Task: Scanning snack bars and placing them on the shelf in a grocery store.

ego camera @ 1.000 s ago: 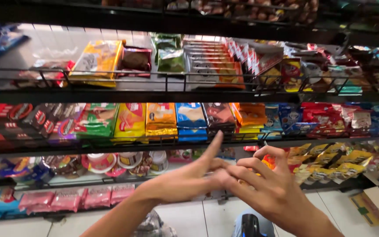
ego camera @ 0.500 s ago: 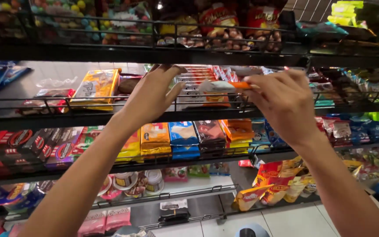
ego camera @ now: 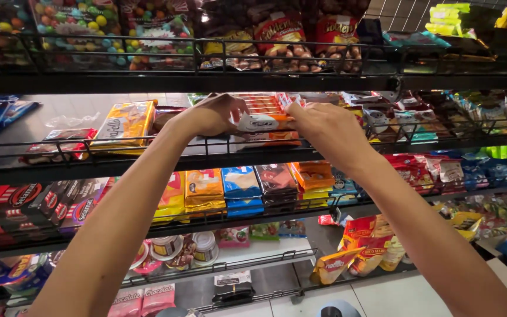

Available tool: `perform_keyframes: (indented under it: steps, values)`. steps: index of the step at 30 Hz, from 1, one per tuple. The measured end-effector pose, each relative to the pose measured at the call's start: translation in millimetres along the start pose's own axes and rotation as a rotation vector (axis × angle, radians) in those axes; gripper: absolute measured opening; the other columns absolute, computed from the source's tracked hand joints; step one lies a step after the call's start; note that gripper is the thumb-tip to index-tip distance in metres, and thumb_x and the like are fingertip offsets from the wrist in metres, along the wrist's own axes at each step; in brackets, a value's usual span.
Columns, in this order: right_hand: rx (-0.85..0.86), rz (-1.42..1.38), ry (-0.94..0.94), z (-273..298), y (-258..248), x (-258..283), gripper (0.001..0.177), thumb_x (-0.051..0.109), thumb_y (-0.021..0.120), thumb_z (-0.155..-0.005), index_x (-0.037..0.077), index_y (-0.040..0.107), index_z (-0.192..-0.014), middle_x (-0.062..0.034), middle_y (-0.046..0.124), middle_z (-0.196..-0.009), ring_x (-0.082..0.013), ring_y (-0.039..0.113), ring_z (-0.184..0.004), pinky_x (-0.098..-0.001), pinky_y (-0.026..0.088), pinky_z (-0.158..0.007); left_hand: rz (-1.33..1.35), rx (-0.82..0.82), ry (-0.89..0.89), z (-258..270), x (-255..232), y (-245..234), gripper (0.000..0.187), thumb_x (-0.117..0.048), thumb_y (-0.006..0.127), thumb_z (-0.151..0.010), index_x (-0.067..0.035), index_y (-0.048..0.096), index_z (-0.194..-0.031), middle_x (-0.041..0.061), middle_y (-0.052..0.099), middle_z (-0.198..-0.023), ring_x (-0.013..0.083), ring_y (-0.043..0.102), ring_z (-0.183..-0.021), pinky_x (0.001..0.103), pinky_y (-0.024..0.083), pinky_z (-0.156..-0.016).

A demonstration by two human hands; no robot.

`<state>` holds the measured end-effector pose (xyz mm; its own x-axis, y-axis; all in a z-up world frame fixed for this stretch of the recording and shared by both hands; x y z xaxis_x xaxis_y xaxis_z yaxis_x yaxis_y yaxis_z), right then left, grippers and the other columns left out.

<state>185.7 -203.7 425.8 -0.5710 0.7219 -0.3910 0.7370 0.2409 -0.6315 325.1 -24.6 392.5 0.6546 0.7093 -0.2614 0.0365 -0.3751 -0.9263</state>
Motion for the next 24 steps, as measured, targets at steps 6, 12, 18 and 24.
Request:
perform_keyframes:
  steps: [6,12,18,24]
  values:
    - [0.180,-0.203,0.155,-13.8,16.3,-12.3,0.024,0.030,0.062,-0.102,0.009,0.055,-0.109,-0.0119,0.070,-0.084,-0.0357,0.069,-0.083,-0.0498,0.050,-0.065,-0.024,0.007,-0.044,-6.6,8.6,6.8,0.039,-0.015,0.082,-0.074,-0.009,0.072,-0.111,0.009,0.077,-0.101,0.0279,0.073,-0.094,0.039,0.055,-0.085]
    - [0.187,-0.293,0.144,-18.7,23.0,-15.9,0.024,0.025,0.064,-0.096,0.010,0.064,-0.114,-0.0138,0.073,-0.099,-0.0353,0.069,-0.096,-0.0479,0.052,-0.076,-0.022,-0.032,-0.015,-11.1,14.8,6.8,0.032,-0.010,0.078,-0.074,-0.007,0.071,-0.105,0.010,0.077,-0.101,0.0276,0.073,-0.095,0.039,0.055,-0.086]
    - [0.204,-0.328,0.055,-29.2,34.3,-17.1,0.023,0.022,0.071,-0.090,0.007,0.072,-0.106,-0.0150,0.072,-0.102,-0.0368,0.068,-0.097,-0.0467,0.053,-0.083,0.001,-0.059,-0.007,-4.6,3.2,-0.3,0.031,-0.014,0.080,-0.074,-0.007,0.070,-0.103,0.011,0.074,-0.102,0.0278,0.071,-0.099,0.040,0.054,-0.086]
    - [0.336,-0.302,0.069,-39.6,44.4,-18.9,0.019,0.021,0.073,-0.088,0.011,0.076,-0.103,-0.0121,0.075,-0.093,-0.0338,0.070,-0.090,-0.0463,0.053,-0.080,0.004,-0.056,-0.053,-2.9,1.7,-0.3,0.030,-0.019,0.080,-0.078,-0.009,0.070,-0.104,0.010,0.075,-0.104,0.0272,0.071,-0.098,0.040,0.054,-0.087]
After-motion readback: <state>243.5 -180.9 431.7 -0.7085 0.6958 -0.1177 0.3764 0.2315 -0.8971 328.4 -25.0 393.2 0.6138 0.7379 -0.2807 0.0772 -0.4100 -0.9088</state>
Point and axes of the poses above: each hand's wrist, its own z-axis away from the middle knuckle, its own y-axis out of the palm, x = y × z, the point moved 8 cm from there along -z, towards the middle knuckle
